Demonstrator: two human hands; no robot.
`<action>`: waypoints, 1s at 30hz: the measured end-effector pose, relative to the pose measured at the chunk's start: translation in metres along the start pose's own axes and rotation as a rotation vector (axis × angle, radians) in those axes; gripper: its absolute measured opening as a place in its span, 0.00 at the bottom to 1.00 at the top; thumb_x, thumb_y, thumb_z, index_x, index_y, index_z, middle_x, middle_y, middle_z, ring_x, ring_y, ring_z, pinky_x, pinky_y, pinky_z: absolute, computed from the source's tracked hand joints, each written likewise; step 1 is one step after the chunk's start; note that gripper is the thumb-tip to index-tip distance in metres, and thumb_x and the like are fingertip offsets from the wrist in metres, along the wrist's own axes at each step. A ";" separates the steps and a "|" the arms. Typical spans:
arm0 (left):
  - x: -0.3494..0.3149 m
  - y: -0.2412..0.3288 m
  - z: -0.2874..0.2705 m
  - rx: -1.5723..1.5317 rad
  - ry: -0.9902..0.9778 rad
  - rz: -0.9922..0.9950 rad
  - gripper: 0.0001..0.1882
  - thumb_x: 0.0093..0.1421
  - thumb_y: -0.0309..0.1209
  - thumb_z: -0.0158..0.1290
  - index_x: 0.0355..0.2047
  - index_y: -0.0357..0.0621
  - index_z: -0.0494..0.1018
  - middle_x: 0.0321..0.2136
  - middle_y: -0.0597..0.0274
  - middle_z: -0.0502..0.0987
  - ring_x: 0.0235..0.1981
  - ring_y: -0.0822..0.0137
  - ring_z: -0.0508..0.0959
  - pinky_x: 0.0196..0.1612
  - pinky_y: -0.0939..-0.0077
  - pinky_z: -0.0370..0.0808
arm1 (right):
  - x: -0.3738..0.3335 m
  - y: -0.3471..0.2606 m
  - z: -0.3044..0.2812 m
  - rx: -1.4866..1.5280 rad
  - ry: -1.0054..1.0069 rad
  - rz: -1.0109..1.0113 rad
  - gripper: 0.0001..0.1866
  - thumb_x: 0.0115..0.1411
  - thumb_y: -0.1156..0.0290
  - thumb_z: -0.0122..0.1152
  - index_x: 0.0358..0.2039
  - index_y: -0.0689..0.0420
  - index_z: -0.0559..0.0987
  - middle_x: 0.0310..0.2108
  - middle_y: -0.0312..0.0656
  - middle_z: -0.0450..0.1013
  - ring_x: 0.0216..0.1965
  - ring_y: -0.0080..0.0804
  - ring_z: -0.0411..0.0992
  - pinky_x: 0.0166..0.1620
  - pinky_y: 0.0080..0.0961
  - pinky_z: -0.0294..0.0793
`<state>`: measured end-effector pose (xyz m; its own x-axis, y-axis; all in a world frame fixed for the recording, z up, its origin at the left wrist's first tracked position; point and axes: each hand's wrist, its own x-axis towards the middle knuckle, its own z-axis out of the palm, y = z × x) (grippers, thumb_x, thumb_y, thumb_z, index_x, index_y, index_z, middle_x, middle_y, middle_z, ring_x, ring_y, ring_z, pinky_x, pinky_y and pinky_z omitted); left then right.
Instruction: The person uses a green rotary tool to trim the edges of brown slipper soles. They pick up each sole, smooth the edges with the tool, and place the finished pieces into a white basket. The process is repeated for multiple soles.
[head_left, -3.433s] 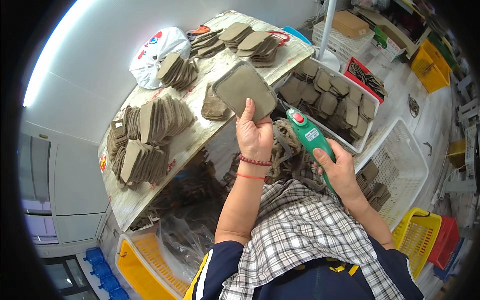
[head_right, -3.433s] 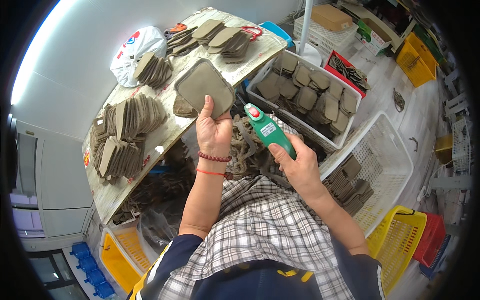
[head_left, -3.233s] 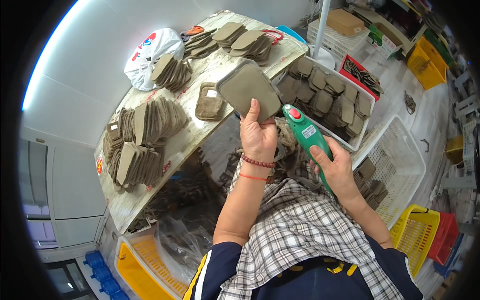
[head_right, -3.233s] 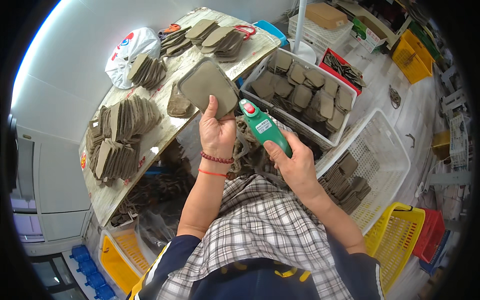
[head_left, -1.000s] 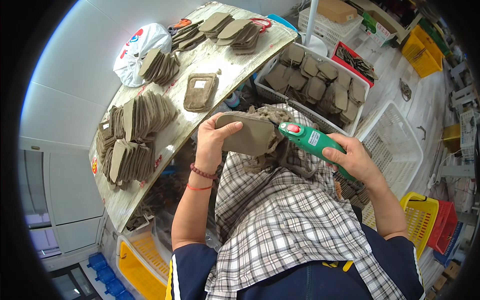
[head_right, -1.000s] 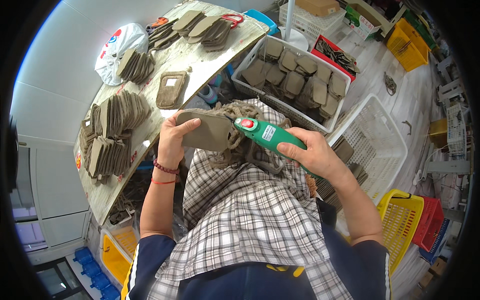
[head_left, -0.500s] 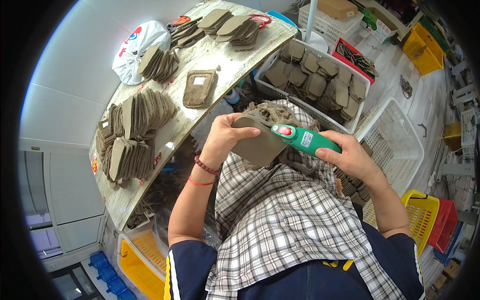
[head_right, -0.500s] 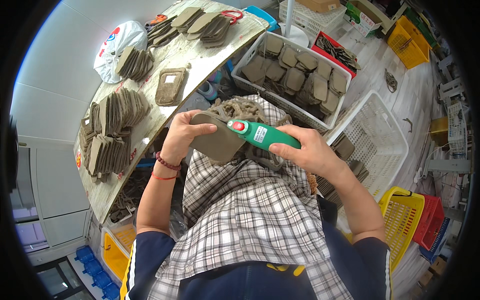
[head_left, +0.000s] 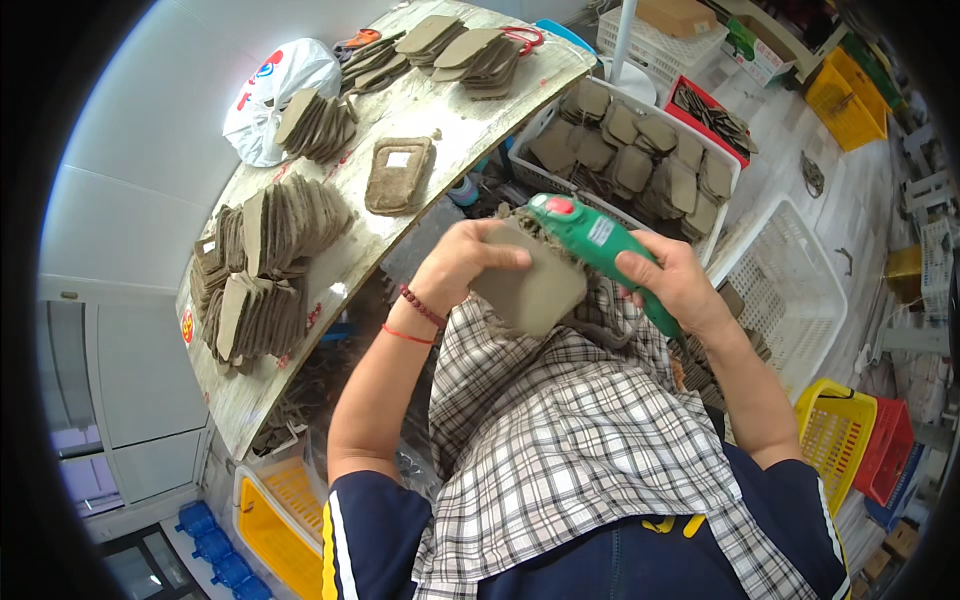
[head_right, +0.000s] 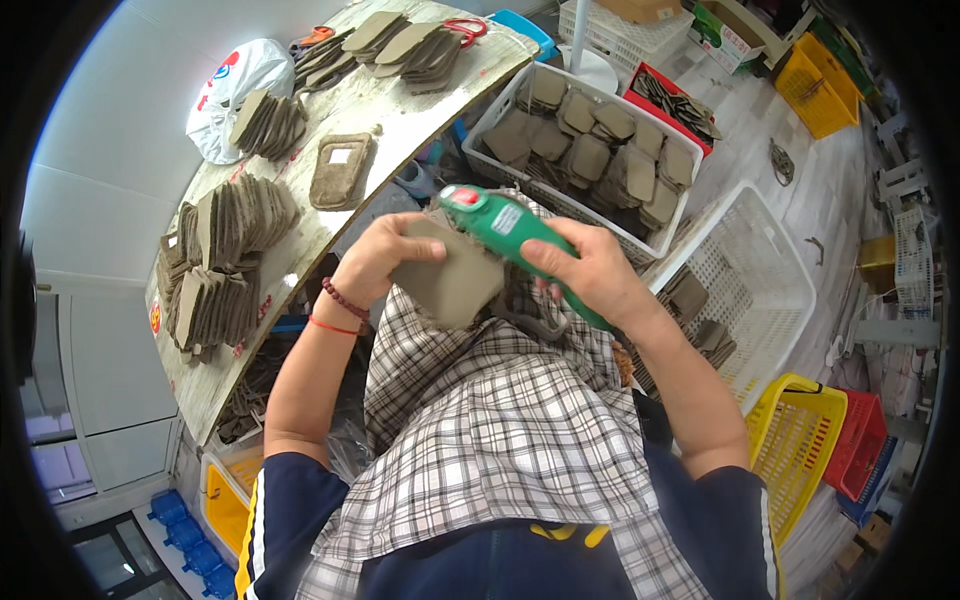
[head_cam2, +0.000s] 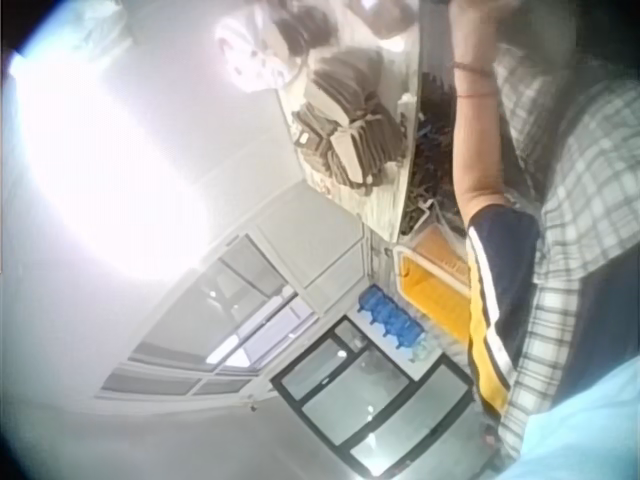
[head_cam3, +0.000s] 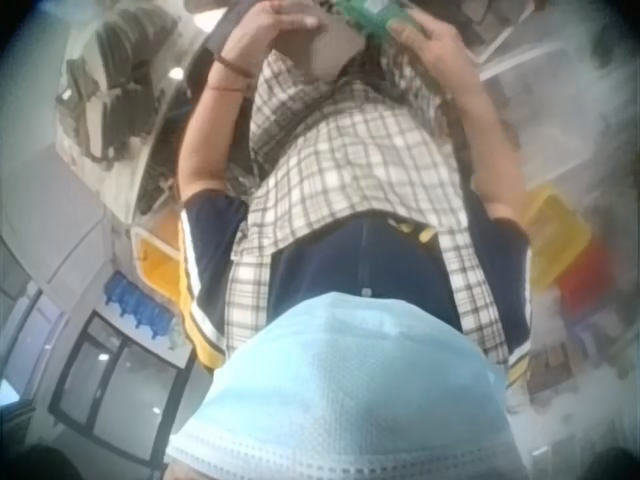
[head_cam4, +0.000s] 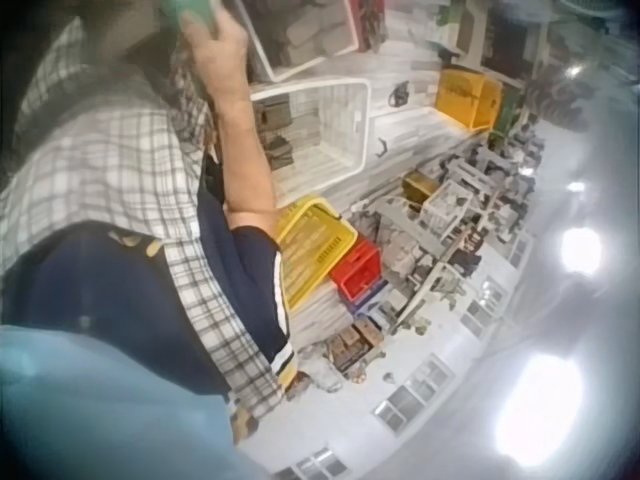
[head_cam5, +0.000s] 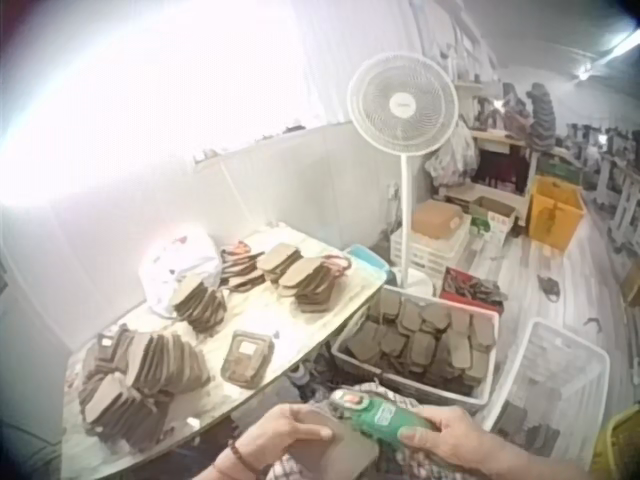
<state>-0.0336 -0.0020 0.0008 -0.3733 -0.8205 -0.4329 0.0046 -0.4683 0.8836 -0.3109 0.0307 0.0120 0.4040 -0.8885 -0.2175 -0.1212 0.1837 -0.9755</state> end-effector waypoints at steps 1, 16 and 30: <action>0.001 -0.004 -0.005 -0.162 0.099 0.044 0.18 0.54 0.23 0.60 0.45 0.33 0.72 0.37 0.58 0.78 0.38 0.69 0.79 0.42 0.75 0.77 | -0.002 0.005 -0.001 0.021 0.078 0.003 0.23 0.62 0.53 0.59 0.42 0.63 0.76 0.24 0.34 0.70 0.24 0.17 0.67 0.27 0.18 0.69; 0.021 -0.039 0.030 -0.901 0.449 0.524 0.19 0.55 0.16 0.56 0.47 0.42 0.70 0.43 0.63 0.76 0.46 0.65 0.76 0.51 0.67 0.74 | -0.028 0.020 0.033 -0.030 0.246 -0.003 0.21 0.61 0.58 0.61 0.46 0.63 0.76 0.23 0.32 0.71 0.21 0.16 0.65 0.25 0.17 0.66; 0.021 -0.045 0.052 -0.758 0.322 0.483 0.17 0.56 0.14 0.52 0.46 0.38 0.72 0.41 0.60 0.78 0.42 0.65 0.79 0.46 0.68 0.77 | -0.019 0.005 0.035 -0.071 0.269 -0.028 0.21 0.61 0.58 0.61 0.46 0.63 0.75 0.23 0.33 0.71 0.21 0.16 0.65 0.25 0.17 0.66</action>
<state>-0.0902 0.0189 -0.0392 0.0987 -0.9788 -0.1797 0.7335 -0.0505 0.6778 -0.2874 0.0628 0.0102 0.1543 -0.9742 -0.1647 -0.1804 0.1361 -0.9741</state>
